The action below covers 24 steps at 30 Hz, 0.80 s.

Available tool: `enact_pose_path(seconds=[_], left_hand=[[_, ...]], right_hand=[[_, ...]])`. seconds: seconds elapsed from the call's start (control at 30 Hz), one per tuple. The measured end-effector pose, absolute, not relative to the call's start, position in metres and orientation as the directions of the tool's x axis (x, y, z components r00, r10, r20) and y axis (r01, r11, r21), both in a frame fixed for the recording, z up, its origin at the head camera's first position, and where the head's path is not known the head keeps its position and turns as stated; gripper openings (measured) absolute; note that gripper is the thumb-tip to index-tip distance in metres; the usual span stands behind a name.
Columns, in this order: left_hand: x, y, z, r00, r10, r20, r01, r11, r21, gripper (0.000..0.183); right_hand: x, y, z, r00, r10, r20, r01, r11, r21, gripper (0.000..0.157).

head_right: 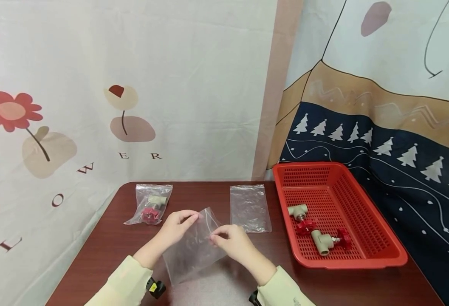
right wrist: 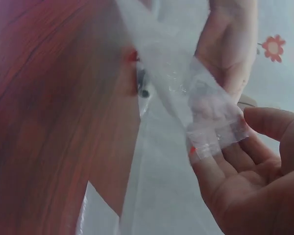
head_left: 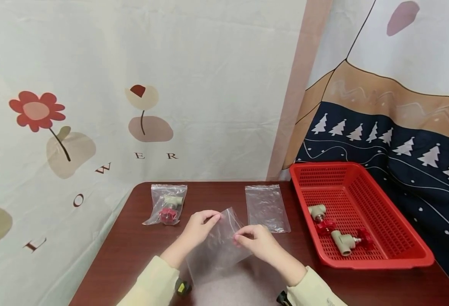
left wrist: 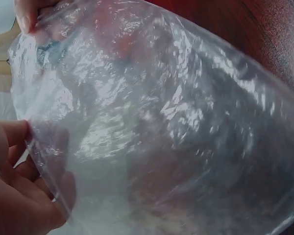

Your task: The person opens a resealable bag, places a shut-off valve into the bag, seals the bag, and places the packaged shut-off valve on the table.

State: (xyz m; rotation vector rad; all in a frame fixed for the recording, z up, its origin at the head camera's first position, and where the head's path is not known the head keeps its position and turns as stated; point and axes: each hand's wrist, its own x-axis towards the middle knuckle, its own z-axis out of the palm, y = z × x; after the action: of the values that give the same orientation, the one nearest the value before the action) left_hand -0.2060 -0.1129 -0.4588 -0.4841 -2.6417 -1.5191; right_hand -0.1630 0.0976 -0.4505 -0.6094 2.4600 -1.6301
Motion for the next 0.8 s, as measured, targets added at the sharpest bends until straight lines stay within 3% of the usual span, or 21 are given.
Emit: enact_pose_path(seconds=[0.2,0.3,0.53,0.8], left_hand=[[-0.2089,-0.1126,-0.4597,-0.954,0.194,0.229,0.294,0.455,0.841,0.012],[-0.2110,-0.1124,-0.4608,-0.951,0.154,0.267,0.308,0.457,0.834,0.008],[-0.2129,-0.1120,-0.4588,-0.930,0.136,0.341,0.366,0.406,0.837,0.007],[-0.2135,-0.1133,-0.4645,-0.895,0.174,0.411,0.446,0.383,0.809,0.012]], right_hand=[[-0.1641,0.1028,-0.4473,-0.871,-0.485,-0.076,0.001,0.152,-0.988,0.026],[-0.1645,0.1029,-0.4463,-0.868,-0.484,-0.112,0.068,0.109,-0.992,0.028],[-0.1676,0.0986,-0.4493,-0.912,-0.391,-0.122,0.052,0.184,-0.982,0.024],[-0.1690,0.1011,-0.4491,-0.882,-0.449,-0.144,0.090,0.140,-0.986,0.031]])
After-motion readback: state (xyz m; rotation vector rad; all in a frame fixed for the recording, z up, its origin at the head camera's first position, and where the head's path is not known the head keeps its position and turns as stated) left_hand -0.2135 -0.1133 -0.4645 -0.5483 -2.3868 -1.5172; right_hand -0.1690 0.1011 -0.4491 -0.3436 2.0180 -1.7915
